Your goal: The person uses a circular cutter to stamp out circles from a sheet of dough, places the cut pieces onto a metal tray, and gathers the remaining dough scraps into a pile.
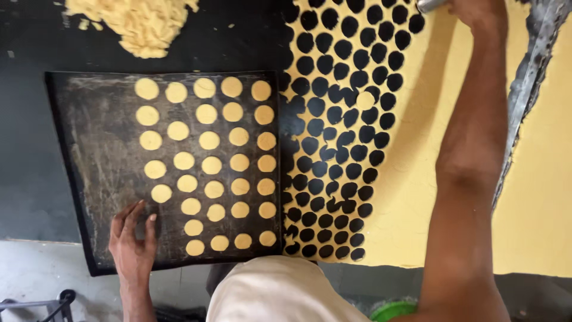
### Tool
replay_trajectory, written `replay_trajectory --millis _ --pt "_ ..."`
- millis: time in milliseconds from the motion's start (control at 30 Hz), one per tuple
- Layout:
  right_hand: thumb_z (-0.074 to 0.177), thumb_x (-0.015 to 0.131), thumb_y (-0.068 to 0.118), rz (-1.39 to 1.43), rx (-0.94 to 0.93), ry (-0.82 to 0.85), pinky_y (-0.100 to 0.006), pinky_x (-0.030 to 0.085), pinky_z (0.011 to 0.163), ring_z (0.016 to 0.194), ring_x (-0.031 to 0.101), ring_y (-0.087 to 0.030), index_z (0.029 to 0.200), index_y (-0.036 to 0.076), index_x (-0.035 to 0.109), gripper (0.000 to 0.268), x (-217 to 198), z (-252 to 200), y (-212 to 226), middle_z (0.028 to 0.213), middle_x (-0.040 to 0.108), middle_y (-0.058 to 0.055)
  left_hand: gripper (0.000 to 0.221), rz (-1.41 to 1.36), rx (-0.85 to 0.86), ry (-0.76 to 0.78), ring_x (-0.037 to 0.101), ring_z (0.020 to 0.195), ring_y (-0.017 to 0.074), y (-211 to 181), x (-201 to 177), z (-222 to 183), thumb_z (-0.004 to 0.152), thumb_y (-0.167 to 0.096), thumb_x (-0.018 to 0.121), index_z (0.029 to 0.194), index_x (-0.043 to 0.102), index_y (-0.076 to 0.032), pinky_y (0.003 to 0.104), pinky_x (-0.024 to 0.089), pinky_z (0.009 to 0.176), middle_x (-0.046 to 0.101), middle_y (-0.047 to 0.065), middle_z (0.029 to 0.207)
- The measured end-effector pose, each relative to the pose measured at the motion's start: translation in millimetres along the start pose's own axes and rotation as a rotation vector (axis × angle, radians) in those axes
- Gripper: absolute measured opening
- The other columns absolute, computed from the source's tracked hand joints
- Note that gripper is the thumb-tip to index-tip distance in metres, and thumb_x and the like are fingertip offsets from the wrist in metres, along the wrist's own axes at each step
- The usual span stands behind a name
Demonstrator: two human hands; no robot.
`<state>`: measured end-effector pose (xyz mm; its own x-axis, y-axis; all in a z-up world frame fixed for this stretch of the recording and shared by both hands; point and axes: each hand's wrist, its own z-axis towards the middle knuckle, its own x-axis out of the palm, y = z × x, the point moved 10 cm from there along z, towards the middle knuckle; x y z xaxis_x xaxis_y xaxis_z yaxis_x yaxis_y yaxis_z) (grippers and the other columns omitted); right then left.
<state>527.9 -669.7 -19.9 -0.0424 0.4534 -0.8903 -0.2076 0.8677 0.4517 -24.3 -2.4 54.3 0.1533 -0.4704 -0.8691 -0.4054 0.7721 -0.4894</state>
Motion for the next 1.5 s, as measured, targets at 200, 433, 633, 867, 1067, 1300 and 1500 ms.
replay_trajectory --millis 200,433,633,867,1067,1300,1500 --pt "0.109 0.078 0.034 0.215 0.145 0.211 -0.030 0.055 0.070 0.081 0.067 -0.012 0.111 0.000 0.076 0.034 -6 -76 123 0.092 0.072 -0.006 0.030 -0.133 0.077 -0.029 0.066 0.118 0.0357 25 -7 -14 0.099 -0.011 0.072 0.128 0.070 -0.004 0.044 0.054 0.097 0.067 0.016 0.128" --pt "0.098 0.077 0.028 0.388 0.035 0.483 -0.027 0.048 0.061 0.071 0.062 -0.008 0.104 0.011 0.080 0.018 122 -258 377 0.091 0.074 -0.003 0.028 -0.381 0.160 -0.035 0.066 0.114 0.0383 56 3 -24 0.099 -0.003 0.064 0.127 0.069 -0.003 0.043 0.054 0.096 0.066 0.018 0.126" --pt "0.081 0.088 0.039 0.125 -0.647 0.058 -0.042 0.053 0.086 0.098 0.063 -0.030 0.082 0.004 0.075 0.038 156 -380 608 0.092 0.073 -0.009 0.043 -0.498 0.201 -0.005 0.064 0.118 0.0408 75 -2 -26 0.092 0.009 0.054 0.132 0.066 -0.002 0.044 0.053 0.100 0.065 0.019 0.128" --pt "0.088 0.084 0.021 0.495 -0.235 -0.013 -0.042 0.052 0.084 0.094 0.063 -0.029 0.091 0.000 0.073 0.024 172 -366 585 0.095 0.070 -0.010 0.050 -0.437 0.358 0.103 0.057 0.122 0.0395 51 15 -16 0.089 0.002 0.069 0.138 0.062 -0.002 0.046 0.047 0.106 0.061 0.019 0.133" --pt "0.097 0.079 0.011 0.319 -0.128 -0.102 -0.044 0.052 0.083 0.098 0.064 -0.032 0.096 -0.002 0.071 0.016 92 -347 453 0.103 0.070 -0.015 0.051 -0.335 0.375 0.107 0.056 0.122 0.0402 28 21 -19 0.083 -0.006 0.079 0.131 0.065 -0.003 0.047 0.048 0.104 0.061 0.020 0.132" --pt "0.098 0.071 0.002 0.049 -0.146 -0.141 -0.046 0.053 0.095 0.111 0.065 -0.037 0.099 0.001 0.072 0.002 11 -273 287 0.122 0.070 -0.021 0.050 -0.135 0.319 0.170 0.059 0.114 0.0387 12 27 -14 0.081 -0.016 0.082 0.128 0.069 -0.006 0.047 0.051 0.098 0.064 0.018 0.124" --pt "0.094 0.059 -0.011 -0.262 -0.400 -0.338 -0.050 0.058 0.093 0.113 0.069 -0.043 0.094 -0.002 0.066 0.011 -45 -139 152 0.125 0.069 -0.022 0.052 0.060 0.167 0.161 0.059 0.125 0.0397 -3 11 -13 0.089 -0.020 0.077 0.137 0.064 -0.005 0.047 0.051 0.102 0.063 0.019 0.134"
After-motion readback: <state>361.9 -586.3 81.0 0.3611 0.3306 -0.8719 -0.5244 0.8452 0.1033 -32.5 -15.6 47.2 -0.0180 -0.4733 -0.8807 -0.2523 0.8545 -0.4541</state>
